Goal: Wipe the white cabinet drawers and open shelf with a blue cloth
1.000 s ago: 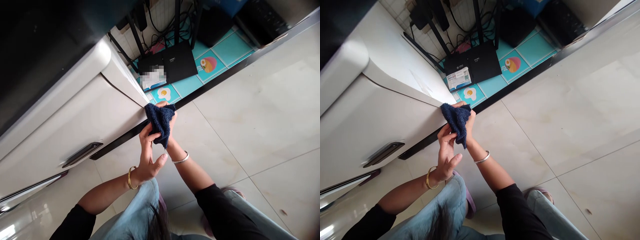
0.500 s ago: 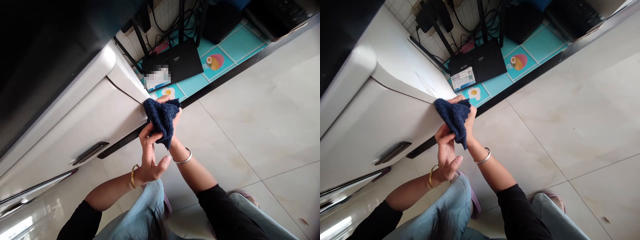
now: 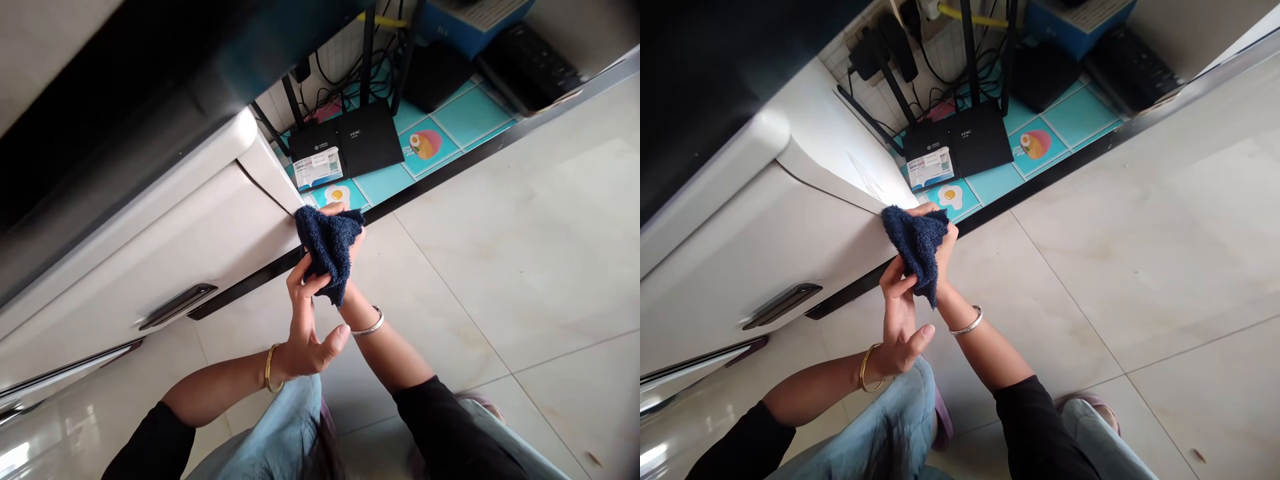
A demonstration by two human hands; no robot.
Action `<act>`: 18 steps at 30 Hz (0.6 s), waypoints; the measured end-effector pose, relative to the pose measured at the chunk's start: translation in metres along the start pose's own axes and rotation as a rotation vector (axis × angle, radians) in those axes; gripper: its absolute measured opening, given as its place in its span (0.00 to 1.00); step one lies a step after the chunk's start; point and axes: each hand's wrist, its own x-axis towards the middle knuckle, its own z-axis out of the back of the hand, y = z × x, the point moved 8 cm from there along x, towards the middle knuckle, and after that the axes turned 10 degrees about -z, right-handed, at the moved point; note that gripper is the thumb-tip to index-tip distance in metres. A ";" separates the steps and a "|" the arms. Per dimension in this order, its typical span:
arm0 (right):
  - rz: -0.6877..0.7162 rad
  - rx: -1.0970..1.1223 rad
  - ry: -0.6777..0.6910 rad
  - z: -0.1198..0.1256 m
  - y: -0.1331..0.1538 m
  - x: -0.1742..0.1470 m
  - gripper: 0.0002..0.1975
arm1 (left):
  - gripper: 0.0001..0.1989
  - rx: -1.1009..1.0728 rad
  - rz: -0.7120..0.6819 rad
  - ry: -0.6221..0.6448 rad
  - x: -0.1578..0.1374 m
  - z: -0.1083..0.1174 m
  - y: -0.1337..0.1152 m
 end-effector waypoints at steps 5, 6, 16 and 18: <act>-0.003 -0.089 -0.044 0.000 0.005 0.001 0.20 | 0.32 -0.028 -0.033 -0.054 0.003 0.003 0.002; 0.010 -0.102 -0.066 0.002 0.005 0.000 0.19 | 0.31 -0.032 0.006 -0.045 0.002 0.002 0.008; 0.104 -0.275 -0.092 -0.006 0.007 -0.001 0.17 | 0.26 -0.057 -0.012 -0.139 0.012 0.012 0.019; 0.128 -0.265 -0.082 -0.004 0.009 0.001 0.18 | 0.24 -0.089 0.037 -0.123 0.011 0.009 0.027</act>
